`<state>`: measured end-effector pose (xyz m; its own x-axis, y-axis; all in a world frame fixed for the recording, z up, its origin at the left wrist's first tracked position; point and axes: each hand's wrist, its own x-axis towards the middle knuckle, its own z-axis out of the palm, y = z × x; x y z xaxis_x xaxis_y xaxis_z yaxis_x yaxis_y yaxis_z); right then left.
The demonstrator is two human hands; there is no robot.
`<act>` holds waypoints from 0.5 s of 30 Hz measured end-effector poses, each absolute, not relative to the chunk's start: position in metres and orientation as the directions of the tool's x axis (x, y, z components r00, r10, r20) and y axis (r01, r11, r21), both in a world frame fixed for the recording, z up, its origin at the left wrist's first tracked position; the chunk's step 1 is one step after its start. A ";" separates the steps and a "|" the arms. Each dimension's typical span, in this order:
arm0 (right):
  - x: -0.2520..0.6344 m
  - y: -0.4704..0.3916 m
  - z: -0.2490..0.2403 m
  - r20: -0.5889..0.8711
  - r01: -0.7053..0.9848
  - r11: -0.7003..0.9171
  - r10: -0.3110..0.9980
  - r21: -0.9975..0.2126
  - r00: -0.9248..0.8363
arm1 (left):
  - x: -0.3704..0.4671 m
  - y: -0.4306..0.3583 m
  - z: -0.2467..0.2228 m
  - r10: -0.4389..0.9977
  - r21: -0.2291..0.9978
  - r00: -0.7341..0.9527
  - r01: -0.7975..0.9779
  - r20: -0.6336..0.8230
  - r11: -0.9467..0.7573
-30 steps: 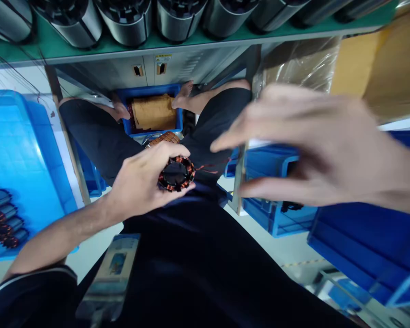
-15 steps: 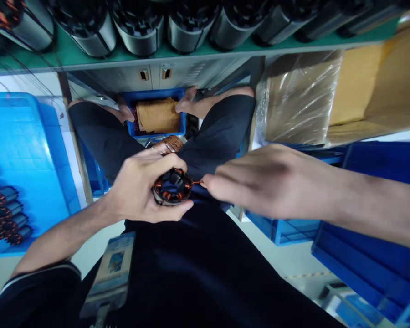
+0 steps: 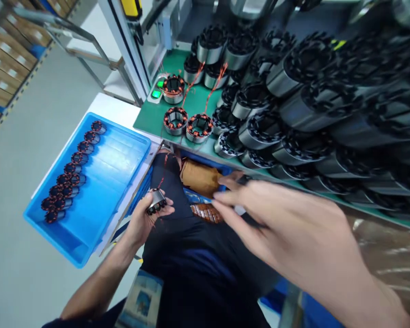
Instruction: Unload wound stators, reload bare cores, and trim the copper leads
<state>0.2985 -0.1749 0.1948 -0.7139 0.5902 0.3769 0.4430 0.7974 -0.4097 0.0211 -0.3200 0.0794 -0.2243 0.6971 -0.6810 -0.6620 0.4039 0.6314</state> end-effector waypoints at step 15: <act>0.079 0.017 0.181 0.108 0.790 0.612 0.784 0.027 -0.611 | -0.040 -0.327 0.079 0.672 0.844 -0.647 -0.533 -0.361 -0.060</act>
<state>0.0788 0.0175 0.1805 -0.6113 0.7840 0.1080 0.7901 0.6124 0.0271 -0.0397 -0.3269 0.0790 -0.6468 0.6721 -0.3605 -0.5329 -0.0600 0.8441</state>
